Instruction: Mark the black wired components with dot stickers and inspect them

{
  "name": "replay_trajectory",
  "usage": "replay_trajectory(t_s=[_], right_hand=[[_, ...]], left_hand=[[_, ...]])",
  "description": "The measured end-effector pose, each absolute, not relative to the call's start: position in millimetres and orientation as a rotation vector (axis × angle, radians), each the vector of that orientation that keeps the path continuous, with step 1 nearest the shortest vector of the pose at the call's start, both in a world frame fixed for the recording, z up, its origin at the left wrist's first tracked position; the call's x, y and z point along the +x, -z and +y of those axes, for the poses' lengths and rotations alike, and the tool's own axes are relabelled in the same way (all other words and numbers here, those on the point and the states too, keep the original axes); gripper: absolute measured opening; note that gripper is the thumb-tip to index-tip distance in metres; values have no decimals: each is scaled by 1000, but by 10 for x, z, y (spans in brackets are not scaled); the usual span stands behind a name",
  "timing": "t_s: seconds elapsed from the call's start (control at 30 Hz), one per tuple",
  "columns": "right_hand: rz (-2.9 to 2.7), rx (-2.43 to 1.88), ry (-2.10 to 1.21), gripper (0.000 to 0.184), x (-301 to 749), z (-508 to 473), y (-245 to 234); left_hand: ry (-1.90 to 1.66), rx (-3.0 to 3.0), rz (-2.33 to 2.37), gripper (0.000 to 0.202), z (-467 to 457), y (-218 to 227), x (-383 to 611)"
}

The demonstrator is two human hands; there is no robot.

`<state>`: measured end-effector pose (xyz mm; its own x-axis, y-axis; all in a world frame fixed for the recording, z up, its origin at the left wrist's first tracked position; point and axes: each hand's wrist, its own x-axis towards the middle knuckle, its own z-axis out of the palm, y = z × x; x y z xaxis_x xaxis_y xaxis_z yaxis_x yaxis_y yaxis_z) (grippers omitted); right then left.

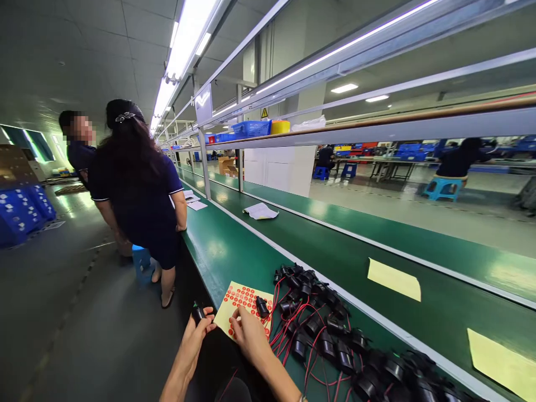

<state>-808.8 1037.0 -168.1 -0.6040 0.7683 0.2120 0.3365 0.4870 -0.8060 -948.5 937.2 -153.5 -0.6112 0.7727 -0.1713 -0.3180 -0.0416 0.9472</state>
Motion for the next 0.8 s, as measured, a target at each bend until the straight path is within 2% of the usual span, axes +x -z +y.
replay_trajectory(t_s=[0.1, 0.17, 0.23, 0.4, 0.63, 0.8], right_hand=[[-2027, -813, -1189, 45, -8018, 10346, 1377], [-1935, -751, -1299, 49, -7945, 10277, 1129], [-1865, -699, -1372, 50, -7852, 10167, 893], [-1769, -699, -1377, 44, -7628, 9863, 579], [-1740, -749, -1203, 39, -7502, 9710, 581], [-1806, -714, -1020, 29, -7466, 9632, 553]], left_hand=[[-1714, 652, 1380, 25, 9264, 1294, -9401], [-1672, 730, 1347, 23, 9224, 1186, -9283], [-1637, 769, 1345, 31, 9201, 1123, -9149], [-1635, 764, 1466, 75, 9153, 995, -8865], [-1390, 1020, 1549, 88, 9096, 940, -8673], [-1405, 1073, 1638, 79, 9046, 934, -8578]])
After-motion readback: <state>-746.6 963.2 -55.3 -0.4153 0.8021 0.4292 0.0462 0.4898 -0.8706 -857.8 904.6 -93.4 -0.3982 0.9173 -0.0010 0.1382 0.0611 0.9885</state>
